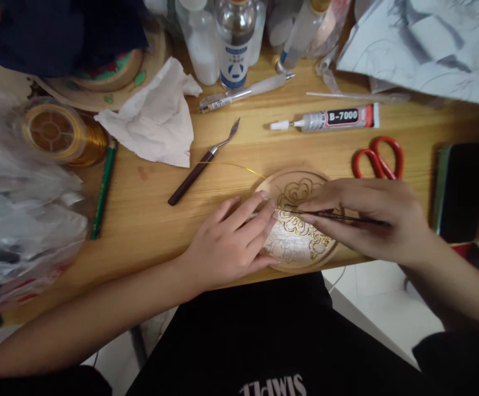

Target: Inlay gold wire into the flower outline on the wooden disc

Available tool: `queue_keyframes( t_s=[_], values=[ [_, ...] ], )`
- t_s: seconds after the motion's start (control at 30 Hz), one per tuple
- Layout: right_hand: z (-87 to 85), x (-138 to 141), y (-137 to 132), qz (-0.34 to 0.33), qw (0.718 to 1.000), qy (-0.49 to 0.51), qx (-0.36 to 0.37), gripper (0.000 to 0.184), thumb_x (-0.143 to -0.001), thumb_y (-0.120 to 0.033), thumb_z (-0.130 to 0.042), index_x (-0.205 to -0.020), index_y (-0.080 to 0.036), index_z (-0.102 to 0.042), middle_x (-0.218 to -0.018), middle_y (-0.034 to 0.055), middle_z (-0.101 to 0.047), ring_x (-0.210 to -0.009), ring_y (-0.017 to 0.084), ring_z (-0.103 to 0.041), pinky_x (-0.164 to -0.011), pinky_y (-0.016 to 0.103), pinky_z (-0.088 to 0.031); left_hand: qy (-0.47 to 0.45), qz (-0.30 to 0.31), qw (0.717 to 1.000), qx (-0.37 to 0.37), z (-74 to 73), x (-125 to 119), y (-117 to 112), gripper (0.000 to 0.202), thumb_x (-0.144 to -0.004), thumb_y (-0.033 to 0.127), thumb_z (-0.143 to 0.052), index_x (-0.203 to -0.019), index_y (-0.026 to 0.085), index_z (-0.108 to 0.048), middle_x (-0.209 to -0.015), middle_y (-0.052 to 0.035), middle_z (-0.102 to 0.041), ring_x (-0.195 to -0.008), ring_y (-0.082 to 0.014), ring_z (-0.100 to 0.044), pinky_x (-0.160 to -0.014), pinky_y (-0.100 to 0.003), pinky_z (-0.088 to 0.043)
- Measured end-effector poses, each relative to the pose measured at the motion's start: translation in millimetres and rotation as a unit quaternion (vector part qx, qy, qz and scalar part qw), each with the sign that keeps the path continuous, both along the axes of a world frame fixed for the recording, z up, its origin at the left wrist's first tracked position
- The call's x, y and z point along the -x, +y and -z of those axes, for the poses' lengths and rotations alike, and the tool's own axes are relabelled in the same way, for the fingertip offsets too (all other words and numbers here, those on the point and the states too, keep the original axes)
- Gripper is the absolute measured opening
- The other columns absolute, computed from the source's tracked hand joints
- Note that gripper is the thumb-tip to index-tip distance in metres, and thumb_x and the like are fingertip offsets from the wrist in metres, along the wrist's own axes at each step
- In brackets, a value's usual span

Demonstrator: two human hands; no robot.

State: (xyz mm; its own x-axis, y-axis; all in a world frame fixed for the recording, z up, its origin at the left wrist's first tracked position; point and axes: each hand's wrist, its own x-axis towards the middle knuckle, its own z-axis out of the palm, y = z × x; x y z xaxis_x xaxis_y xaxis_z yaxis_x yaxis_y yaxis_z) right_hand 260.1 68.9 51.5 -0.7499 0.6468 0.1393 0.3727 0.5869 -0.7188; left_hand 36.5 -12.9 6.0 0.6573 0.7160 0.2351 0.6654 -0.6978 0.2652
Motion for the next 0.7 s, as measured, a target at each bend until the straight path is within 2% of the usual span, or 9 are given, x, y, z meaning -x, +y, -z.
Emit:
queue_keyframes(
  t_s=[0.1,0.17,0.23,0.33,0.43,0.7],
  values=[
    [0.8,5,-24,0.172,0.982,0.033,0.071,0.006,-0.084,-0.02,-0.07,-0.086,-0.023,-0.066,-0.076,-0.0024,-0.071,-0.063,0.012,-0.067,-0.054,0.023,-0.054,0.002,-0.001,1.0,0.0,0.5,0,0,0.052,-0.099,0.049,-0.045,-0.125,0.007,-0.062,-0.133,-0.0147,-0.062,-0.128,-0.0308,-0.053,-0.098,-0.043,-0.045],
    [4.7,11,-40,0.229,0.965,0.055,0.114,0.004,-0.086,-0.018,-0.067,-0.085,-0.021,-0.064,-0.073,-0.0033,-0.069,-0.06,0.01,-0.065,-0.053,0.021,-0.053,0.005,-0.004,1.0,-0.001,0.8,1,-1,0.052,-0.1,0.048,-0.043,-0.126,0.007,-0.061,-0.134,-0.0144,-0.062,-0.129,-0.0303,-0.053,-0.099,-0.043,-0.044],
    [11.2,16,-53,0.258,0.957,0.067,0.116,0.006,-0.086,-0.018,-0.066,-0.09,-0.021,-0.062,-0.074,-0.0031,-0.069,-0.06,0.011,-0.066,-0.053,0.021,-0.054,0.006,-0.005,1.0,-0.003,1.1,1,-1,0.052,-0.101,0.048,-0.042,-0.127,0.007,-0.06,-0.134,-0.0137,-0.061,-0.129,-0.03,-0.053,-0.099,-0.043,-0.044],
    [22.0,22,-65,0.278,0.954,0.065,0.093,0.02,-0.085,-0.02,-0.065,-0.104,-0.023,-0.058,-0.082,-0.0009,-0.072,-0.065,0.013,-0.069,-0.056,0.023,-0.056,0.003,-0.006,1.0,-0.008,1.7,1,-2,0.052,-0.101,0.048,-0.042,-0.124,0.006,-0.062,-0.134,-0.0139,-0.062,-0.127,-0.0301,-0.054,-0.099,-0.043,-0.044],
    [28.5,25,-67,0.279,0.957,0.063,0.058,0.026,-0.085,-0.02,-0.065,-0.108,-0.025,-0.055,-0.088,-0.0002,-0.073,-0.067,0.014,-0.07,-0.057,0.025,-0.057,0.0,-0.006,1.0,-0.008,2.1,0,-2,0.052,-0.1,0.048,-0.044,-0.121,0.005,-0.063,-0.134,-0.015,-0.062,-0.127,-0.0307,-0.054,-0.099,-0.044,-0.044],
    [26.8,29,-64,0.269,0.962,0.034,0.024,0.032,-0.084,-0.017,-0.064,-0.112,-0.027,-0.052,-0.09,-0.0016,-0.073,-0.068,0.013,-0.07,-0.059,0.024,-0.057,0.003,-0.005,1.0,-0.004,2.2,0,-2,0.05,-0.1,0.048,-0.043,-0.117,0.007,-0.066,-0.132,-0.0159,-0.063,-0.128,-0.0301,-0.053,-0.101,-0.043,-0.044]
  ],
)
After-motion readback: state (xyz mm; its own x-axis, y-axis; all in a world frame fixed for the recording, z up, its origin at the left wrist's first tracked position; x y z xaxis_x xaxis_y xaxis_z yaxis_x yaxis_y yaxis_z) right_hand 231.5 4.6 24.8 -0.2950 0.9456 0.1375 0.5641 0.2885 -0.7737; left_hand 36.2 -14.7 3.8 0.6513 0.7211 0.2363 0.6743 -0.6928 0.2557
